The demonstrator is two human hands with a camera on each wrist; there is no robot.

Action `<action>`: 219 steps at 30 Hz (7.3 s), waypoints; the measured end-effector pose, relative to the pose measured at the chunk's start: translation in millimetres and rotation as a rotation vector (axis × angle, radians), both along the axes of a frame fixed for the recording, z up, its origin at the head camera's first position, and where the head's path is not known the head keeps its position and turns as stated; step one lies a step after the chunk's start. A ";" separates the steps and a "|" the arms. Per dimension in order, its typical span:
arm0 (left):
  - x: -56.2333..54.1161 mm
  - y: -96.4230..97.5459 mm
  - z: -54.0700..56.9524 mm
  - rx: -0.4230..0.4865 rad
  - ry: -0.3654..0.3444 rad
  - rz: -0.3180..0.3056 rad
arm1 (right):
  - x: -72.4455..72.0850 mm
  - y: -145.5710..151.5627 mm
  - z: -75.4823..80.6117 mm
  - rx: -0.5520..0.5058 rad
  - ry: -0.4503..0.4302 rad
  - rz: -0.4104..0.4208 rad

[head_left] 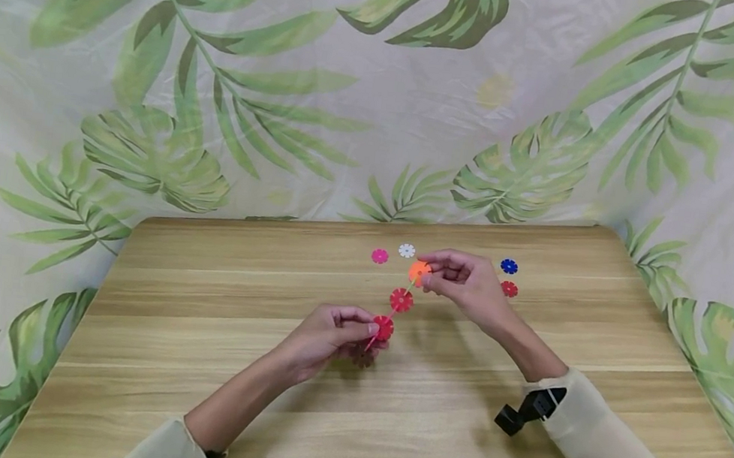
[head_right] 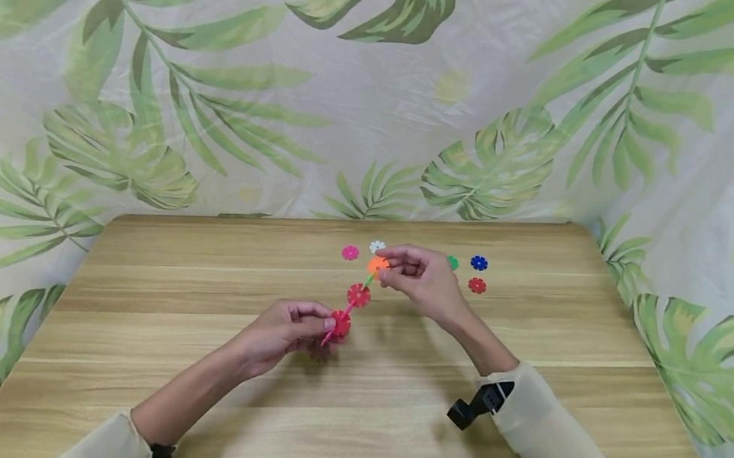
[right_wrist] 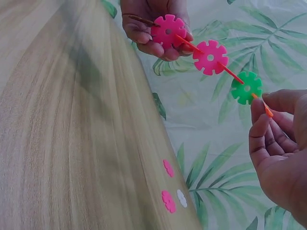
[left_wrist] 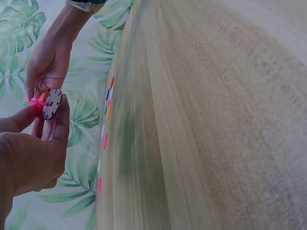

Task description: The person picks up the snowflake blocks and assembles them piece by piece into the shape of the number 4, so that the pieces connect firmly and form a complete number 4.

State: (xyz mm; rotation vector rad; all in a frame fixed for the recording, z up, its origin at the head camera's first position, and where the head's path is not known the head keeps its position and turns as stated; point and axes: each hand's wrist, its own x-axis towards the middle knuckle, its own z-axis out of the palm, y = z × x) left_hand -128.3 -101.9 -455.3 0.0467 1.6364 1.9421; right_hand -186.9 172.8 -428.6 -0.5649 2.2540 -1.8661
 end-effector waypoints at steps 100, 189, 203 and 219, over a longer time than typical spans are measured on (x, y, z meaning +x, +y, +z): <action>-4.1 6.3 11.2 0.097 0.294 0.608 | 30.1 -44.7 -22.7 -0.147 0.137 0.028; -5.2 39.8 9.4 0.116 0.507 0.679 | 35.7 -63.2 -31.0 -0.158 0.646 -0.062; -3.7 41.9 11.3 0.139 0.509 0.679 | 34.0 -61.5 -32.7 -0.065 0.737 -0.110; -3.9 49.3 12.7 0.138 0.505 0.709 | 33.6 -61.7 -33.1 -0.064 0.776 -0.155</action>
